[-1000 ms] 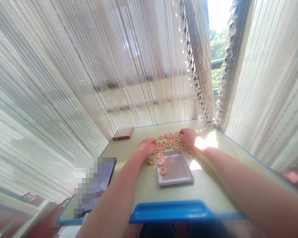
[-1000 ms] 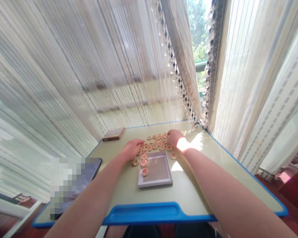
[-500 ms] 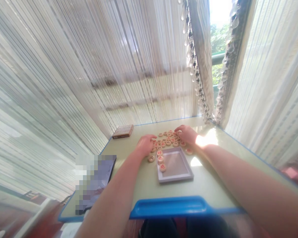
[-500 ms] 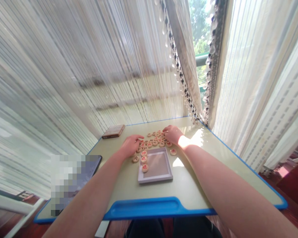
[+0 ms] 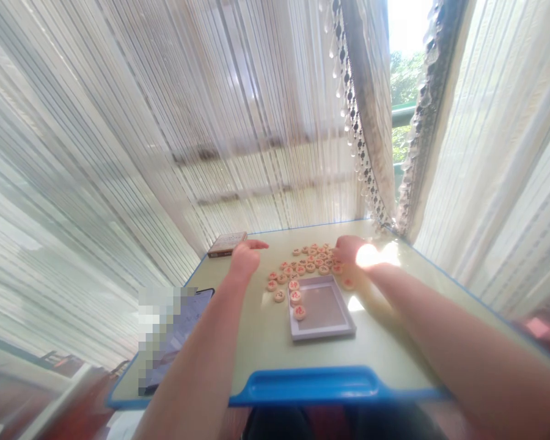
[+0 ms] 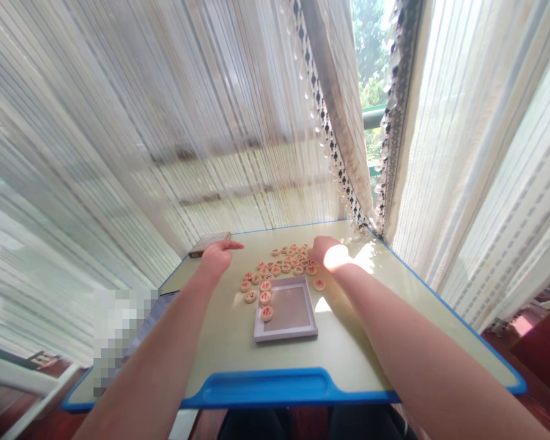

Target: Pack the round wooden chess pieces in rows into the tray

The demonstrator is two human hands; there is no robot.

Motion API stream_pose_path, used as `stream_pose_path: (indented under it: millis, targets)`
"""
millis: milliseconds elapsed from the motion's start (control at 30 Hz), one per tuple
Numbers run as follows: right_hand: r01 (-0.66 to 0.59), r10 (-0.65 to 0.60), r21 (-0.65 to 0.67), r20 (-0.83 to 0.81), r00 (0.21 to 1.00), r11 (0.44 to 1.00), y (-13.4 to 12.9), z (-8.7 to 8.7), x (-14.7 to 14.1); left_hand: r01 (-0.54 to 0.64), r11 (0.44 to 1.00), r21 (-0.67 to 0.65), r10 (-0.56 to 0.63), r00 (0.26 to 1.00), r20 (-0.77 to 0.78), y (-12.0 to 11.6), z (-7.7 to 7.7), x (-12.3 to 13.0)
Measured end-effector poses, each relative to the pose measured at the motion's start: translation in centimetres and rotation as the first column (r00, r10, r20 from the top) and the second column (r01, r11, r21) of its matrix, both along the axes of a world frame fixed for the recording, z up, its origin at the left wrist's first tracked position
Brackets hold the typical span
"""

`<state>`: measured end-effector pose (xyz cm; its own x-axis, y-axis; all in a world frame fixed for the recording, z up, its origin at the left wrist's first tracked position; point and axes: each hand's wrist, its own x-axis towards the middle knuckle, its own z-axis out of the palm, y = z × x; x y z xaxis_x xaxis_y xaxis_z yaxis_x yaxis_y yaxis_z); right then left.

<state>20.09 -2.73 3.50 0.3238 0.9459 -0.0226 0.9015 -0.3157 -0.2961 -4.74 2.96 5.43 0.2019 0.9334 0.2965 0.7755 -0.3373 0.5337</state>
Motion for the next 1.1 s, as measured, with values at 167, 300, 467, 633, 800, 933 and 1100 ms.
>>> stream_pose_path:
  millis: [167, 300, 467, 633, 800, 933, 1100]
  targets:
    - [-0.049, 0.014, -0.355, -0.100, 0.995, 0.934, -2.8, 2.7, -0.7, -0.028, 0.980, -0.199, -0.037, 0.948, -0.316, -0.2, 0.0, -0.4]
    - [-0.200, 0.109, -0.537, -0.196, 0.975, 0.819, -4.9, 4.7, -1.1, -0.015, 0.882, -0.472, -0.138, 0.948, -0.288, -1.2, -0.4, 0.0]
    - [-0.274, 0.194, -0.577, -0.196, 0.961, 0.770, -4.8, 4.6, -1.1, 0.053, 0.852, -0.521, -0.224, 0.937, -0.270, -1.9, 0.0, 0.1]
    - [-0.312, 0.265, -0.487, -0.165, 0.950, 0.816, -3.5, 3.4, -0.4, 0.104, 0.940, -0.326, -0.224, 0.908, -0.354, -1.4, -0.5, 0.7]
    - [-0.303, 0.273, -0.341, -0.134, 0.953, 0.890, -2.9, 2.5, -0.2, 0.165, 0.974, -0.156, -0.211, 0.913, -0.348, -0.8, -1.4, 1.3]
    - [-0.309, 0.277, -0.280, -0.147, 0.949, 0.909, -3.0, 2.4, -0.5, 0.156, 0.979, -0.132, -0.190, 0.930, -0.313, -0.7, -1.8, 1.4]
    - [-0.270, 0.234, -0.274, -0.158, 0.959, 0.923, -3.6, 3.6, -1.2, 0.219, 0.972, 0.079, -0.192, 0.946, -0.260, -1.4, -0.7, 1.4]
